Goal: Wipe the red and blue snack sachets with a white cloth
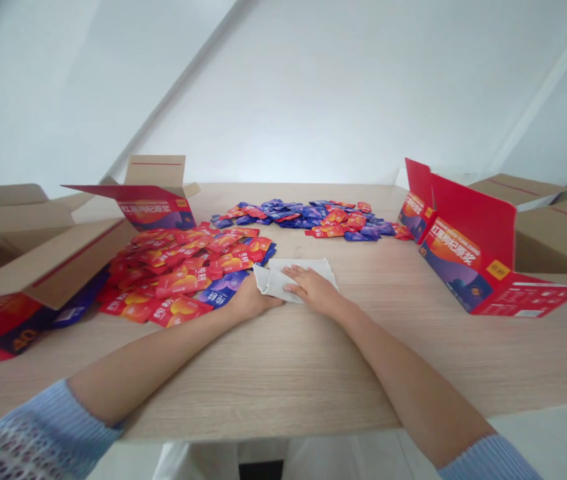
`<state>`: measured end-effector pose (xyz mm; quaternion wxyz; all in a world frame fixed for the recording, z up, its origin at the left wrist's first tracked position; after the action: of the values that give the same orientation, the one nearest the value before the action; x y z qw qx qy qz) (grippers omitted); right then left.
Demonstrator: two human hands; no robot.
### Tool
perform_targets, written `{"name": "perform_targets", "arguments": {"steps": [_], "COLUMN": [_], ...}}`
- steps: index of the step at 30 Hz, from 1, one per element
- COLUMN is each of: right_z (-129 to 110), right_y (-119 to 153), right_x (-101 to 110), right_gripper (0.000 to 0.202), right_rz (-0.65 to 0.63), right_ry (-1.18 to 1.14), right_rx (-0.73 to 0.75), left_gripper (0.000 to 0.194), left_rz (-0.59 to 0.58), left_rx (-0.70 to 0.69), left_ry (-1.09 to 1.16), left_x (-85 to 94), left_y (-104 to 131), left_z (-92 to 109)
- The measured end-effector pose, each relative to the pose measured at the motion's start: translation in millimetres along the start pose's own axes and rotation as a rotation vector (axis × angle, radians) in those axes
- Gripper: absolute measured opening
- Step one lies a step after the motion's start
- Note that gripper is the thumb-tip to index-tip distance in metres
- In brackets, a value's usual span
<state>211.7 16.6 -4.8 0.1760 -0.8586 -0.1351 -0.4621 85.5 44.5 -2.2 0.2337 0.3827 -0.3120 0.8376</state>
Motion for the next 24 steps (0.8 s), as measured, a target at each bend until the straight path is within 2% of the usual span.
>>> {"name": "perform_targets", "arguments": {"steps": [2,6,13,18,21,24], "right_z": [14.2,33.4,39.1,53.0,46.0,17.2], "right_y": [1.5,4.8,5.6,7.1,8.1,7.5], "right_x": [9.1,19.0,19.9,25.8,32.5,38.4], "right_gripper": [0.053,0.052,0.053,0.051,0.047,0.048], "right_rz": [0.018,0.051,0.027,0.059,0.117,0.188], "right_ry": [0.022,0.057,0.058,0.045,-0.069,-0.256], "right_rx": [-0.039,-0.100,-0.115,-0.155,-0.144,-0.033], "left_gripper": [0.030,0.041,0.042,0.042,0.042,0.041], "left_rz": [0.018,0.053,0.030,0.027,0.020,0.024], "left_rx": [0.011,0.088,0.050,0.011,-0.014,-0.029], "left_ry": [-0.018,-0.059,-0.115,-0.156,-0.197,-0.226], "left_x": [3.9,10.4,9.4,9.5,9.5,10.0], "left_y": [-0.6,-1.0,-1.7,-2.4,-2.2,-2.1], "left_z": [3.3,4.5,6.5,10.3,12.5,13.3]}}
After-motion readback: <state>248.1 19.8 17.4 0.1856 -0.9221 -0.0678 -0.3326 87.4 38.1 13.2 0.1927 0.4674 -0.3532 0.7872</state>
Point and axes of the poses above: each hand's wrist, its own y-axis away from the middle knuckle, its own x-axis out of the back of the hand, z = x × y, the point moved 7 cm from there along -y, towards the middle knuckle, and after that the axes turned 7 degrees about -y, right-handed, at the moved point
